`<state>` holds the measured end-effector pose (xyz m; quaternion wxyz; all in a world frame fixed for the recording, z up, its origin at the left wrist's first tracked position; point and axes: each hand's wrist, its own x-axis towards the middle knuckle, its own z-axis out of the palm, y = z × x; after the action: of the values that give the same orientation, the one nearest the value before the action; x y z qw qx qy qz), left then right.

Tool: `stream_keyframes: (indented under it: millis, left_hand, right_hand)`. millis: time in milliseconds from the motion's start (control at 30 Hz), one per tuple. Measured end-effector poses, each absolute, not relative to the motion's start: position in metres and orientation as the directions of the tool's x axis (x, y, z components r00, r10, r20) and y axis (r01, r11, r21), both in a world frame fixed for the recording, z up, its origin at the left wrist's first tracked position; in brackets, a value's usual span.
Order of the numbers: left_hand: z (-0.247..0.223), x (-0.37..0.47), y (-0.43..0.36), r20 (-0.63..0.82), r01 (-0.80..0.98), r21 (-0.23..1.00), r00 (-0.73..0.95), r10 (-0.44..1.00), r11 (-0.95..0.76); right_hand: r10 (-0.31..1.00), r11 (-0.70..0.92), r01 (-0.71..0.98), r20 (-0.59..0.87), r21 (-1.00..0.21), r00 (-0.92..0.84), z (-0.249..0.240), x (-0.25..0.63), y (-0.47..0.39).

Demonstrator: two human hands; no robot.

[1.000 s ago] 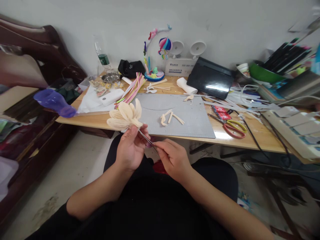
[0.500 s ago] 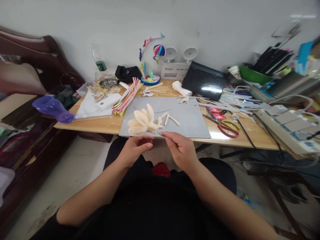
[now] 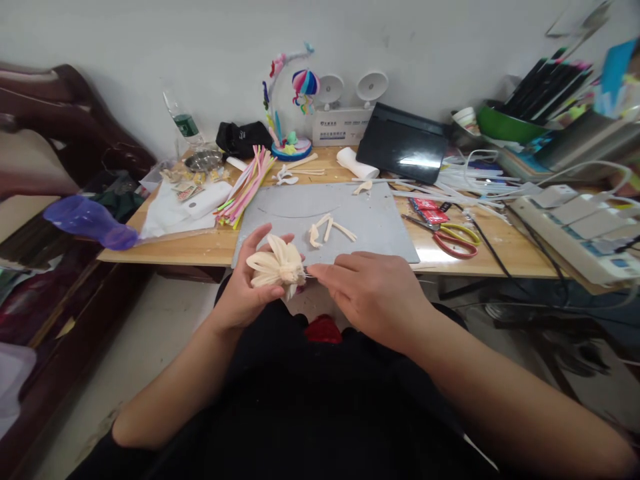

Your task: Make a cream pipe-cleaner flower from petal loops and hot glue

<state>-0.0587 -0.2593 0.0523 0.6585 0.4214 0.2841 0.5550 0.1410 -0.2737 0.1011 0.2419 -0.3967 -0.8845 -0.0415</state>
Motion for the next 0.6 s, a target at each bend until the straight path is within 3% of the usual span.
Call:
stream_keyframes:
  millis: [200,433,533,600]
  left_hand:
    - [0.040,-0.057,-0.260,0.260,-0.391,0.906,0.210,0.943,-0.162]
    - [0.034,-0.057,-0.260,0.437,-0.213,0.889,0.138,0.889,-0.405]
    - [0.036,-0.059,-0.259,0.515,0.011,0.854,0.125,0.848,-0.520]
    - [0.043,-0.062,-0.258,0.601,0.291,0.734,0.144,0.786,-0.614]
  right_hand:
    - [0.690,0.681,0.732,0.317,0.019,-0.650,0.123,0.144,-0.282]
    - [0.691,0.682,0.731,0.344,-0.021,-0.635,0.121,0.145,-0.290]
    - [0.699,0.675,0.737,0.347,-0.032,-0.625,0.118,0.145,-0.290]
    - [0.702,0.664,0.747,0.356,-0.013,-0.617,0.119,0.144,-0.290]
